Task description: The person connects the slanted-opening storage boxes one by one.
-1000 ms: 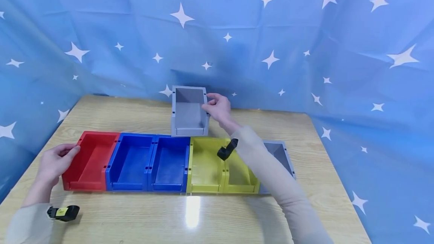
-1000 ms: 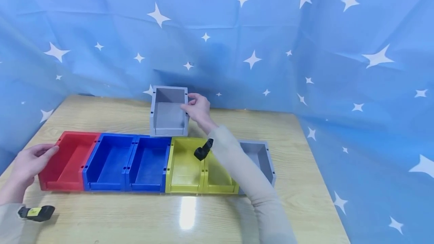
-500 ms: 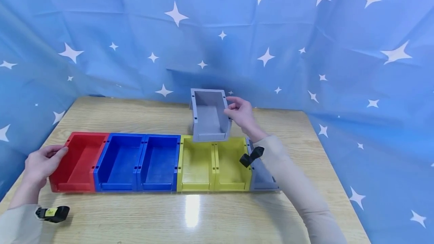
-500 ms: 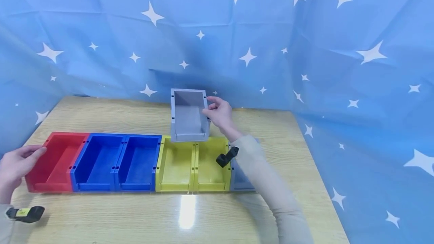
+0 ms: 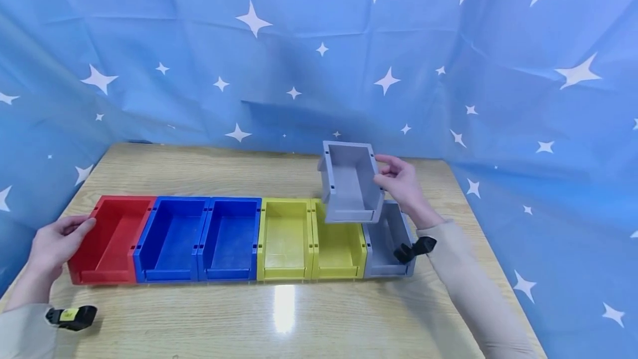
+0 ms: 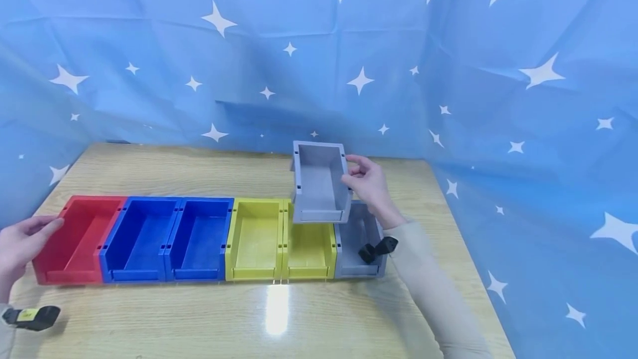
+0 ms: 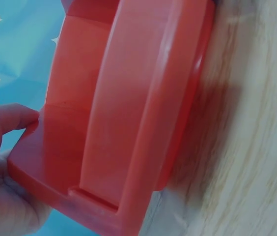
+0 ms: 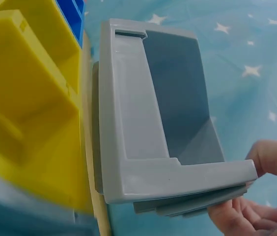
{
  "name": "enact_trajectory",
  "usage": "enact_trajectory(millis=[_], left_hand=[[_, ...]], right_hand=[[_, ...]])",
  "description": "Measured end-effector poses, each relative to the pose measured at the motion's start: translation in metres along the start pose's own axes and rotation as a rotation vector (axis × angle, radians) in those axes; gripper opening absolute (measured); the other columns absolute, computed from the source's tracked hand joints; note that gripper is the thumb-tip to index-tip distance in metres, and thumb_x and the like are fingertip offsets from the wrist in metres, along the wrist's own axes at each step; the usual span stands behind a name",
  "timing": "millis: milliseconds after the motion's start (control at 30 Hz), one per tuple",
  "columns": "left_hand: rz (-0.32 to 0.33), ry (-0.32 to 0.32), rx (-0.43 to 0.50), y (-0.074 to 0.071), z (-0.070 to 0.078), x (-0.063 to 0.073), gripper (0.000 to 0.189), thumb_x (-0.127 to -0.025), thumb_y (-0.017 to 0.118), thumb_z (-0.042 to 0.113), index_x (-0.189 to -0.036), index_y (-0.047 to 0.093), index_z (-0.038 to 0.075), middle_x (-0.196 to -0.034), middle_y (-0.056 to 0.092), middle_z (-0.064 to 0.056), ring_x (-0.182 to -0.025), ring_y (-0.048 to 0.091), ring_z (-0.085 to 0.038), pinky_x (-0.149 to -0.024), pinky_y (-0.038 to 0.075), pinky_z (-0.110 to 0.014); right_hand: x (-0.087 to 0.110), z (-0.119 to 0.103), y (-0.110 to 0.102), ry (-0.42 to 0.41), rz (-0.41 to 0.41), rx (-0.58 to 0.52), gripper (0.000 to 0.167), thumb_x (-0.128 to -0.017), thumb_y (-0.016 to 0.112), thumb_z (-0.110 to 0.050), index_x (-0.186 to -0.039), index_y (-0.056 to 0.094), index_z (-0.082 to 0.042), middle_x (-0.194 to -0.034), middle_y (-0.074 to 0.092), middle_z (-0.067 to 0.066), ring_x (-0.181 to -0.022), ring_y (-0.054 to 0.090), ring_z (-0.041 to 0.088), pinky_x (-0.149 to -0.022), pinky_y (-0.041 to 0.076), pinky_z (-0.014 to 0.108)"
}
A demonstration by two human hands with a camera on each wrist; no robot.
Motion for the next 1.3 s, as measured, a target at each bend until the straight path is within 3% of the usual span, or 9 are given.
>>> enact_trajectory(millis=[100, 367, 633, 833, 900, 967, 1000, 1133, 1300], left_hand=[[0.004, 0.018, 0.018, 0.001, -0.011, -0.007, 0.062, -0.097, 0.045, 0.041, -0.129, 0.042, -0.012, -0.104, 0.058, -0.025, -0.077, 0.058, -0.022, -0.048, 0.047, -0.019], [-0.029, 0.084, 0.04, 0.001, -0.013, -0.008, 0.055, -0.097, 0.046, 0.037, -0.128, 0.045, -0.008, -0.106, 0.059, -0.023, -0.067, 0.045, 0.007, -0.05, 0.046, -0.016], [-0.028, 0.071, 0.032, 0.0, -0.012, -0.005, 0.06, -0.097, 0.045, 0.037, -0.13, 0.04, -0.012, -0.115, 0.051, -0.032, -0.07, 0.043, 0.004, -0.051, 0.044, -0.014], [-0.023, 0.052, 0.052, 0.001, -0.025, -0.016, 0.054, -0.094, 0.048, 0.045, -0.124, 0.05, 0.0, -0.093, 0.061, 0.0, -0.072, 0.051, -0.004, -0.049, 0.046, -0.018], [-0.03, 0.054, 0.06, 0.002, -0.027, -0.018, 0.059, -0.095, 0.048, 0.044, -0.128, 0.047, -0.004, -0.1, 0.061, -0.011, -0.078, 0.054, -0.014, -0.049, 0.045, -0.017], [-0.03, 0.061, 0.061, 0.003, -0.031, -0.021, 0.046, -0.094, 0.048, 0.044, -0.122, 0.052, 0.008, -0.094, 0.061, 0.001, -0.075, 0.054, -0.009, -0.049, 0.045, -0.017], [-0.037, 0.062, 0.07, 0.003, -0.03, -0.02, 0.048, -0.095, 0.048, 0.043, -0.126, 0.051, 0.006, -0.101, 0.062, -0.009, -0.079, 0.054, -0.014, -0.05, 0.045, -0.017], [-0.022, 0.053, 0.041, 0.003, -0.026, -0.016, 0.054, -0.095, 0.045, 0.044, -0.127, 0.048, 0.0, -0.098, 0.06, -0.005, -0.07, 0.048, 0.002, -0.049, 0.045, -0.017], [-0.043, 0.066, 0.037, 0.002, -0.009, -0.004, 0.06, -0.099, 0.043, 0.033, -0.132, 0.034, -0.016, -0.123, 0.041, -0.04, -0.068, 0.039, 0.012, -0.051, 0.044, -0.012]], right_hand=[[0.009, 0.006, -0.015, 0.003, 0.013, 0.015, 0.052, -0.078, 0.054, 0.007, -0.13, 0.051, 0.004, -0.083, 0.054, 0.002, -0.066, 0.051, 0.005, -0.058, 0.047, 0.017], [0.034, 0.021, -0.052, 0.014, 0.029, 0.005, 0.05, -0.083, 0.052, 0.005, -0.132, 0.046, 0.007, -0.08, 0.055, -0.007, -0.066, 0.052, 0.002, -0.056, 0.045, 0.018], [0.054, 0.034, -0.089, 0.023, 0.08, 0.006, 0.047, -0.084, 0.053, 0.005, -0.13, 0.047, 0.009, -0.076, 0.06, -0.013, -0.067, 0.058, -0.001, -0.055, 0.046, 0.016], [0.067, 0.049, -0.111, 0.044, 0.089, -0.101, 0.039, -0.084, 0.054, 0.007, -0.113, 0.061, -0.018, -0.076, 0.063, -0.01, -0.067, 0.058, 0.001, -0.055, 0.045, 0.015], [0.07, 0.053, -0.117, 0.05, 0.086, -0.139, 0.041, -0.084, 0.055, 0.008, -0.108, 0.063, -0.024, -0.076, 0.063, -0.01, -0.067, 0.058, 0.001, -0.054, 0.045, 0.015], [0.073, 0.058, -0.123, 0.048, 0.078, -0.15, 0.042, -0.084, 0.055, 0.008, -0.106, 0.063, -0.026, -0.077, 0.064, -0.009, -0.068, 0.058, 0.001, -0.054, 0.045, 0.015], [0.074, 0.06, -0.125, 0.048, 0.071, -0.159, 0.042, -0.084, 0.055, 0.009, -0.106, 0.063, -0.026, -0.078, 0.064, -0.009, -0.068, 0.057, 0.002, -0.053, 0.044, 0.015], [0.078, 0.07, -0.133, 0.052, 0.047, -0.195, 0.044, -0.085, 0.053, 0.011, -0.105, 0.064, -0.027, -0.079, 0.063, -0.008, -0.064, 0.053, 0.002, -0.05, 0.041, 0.015], [0.082, 0.083, -0.142, 0.069, 0.022, -0.231, 0.046, -0.085, 0.05, 0.011, -0.104, 0.066, -0.027, -0.081, 0.061, -0.008, -0.062, 0.05, 0.002, -0.048, 0.038, 0.015]])
Point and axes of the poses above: each hand's wrist, its own x-axis away from the middle knuckle, its own y-axis out of the palm, z = x × y, the point moved 7 cm from there along -x, towards the middle knuckle
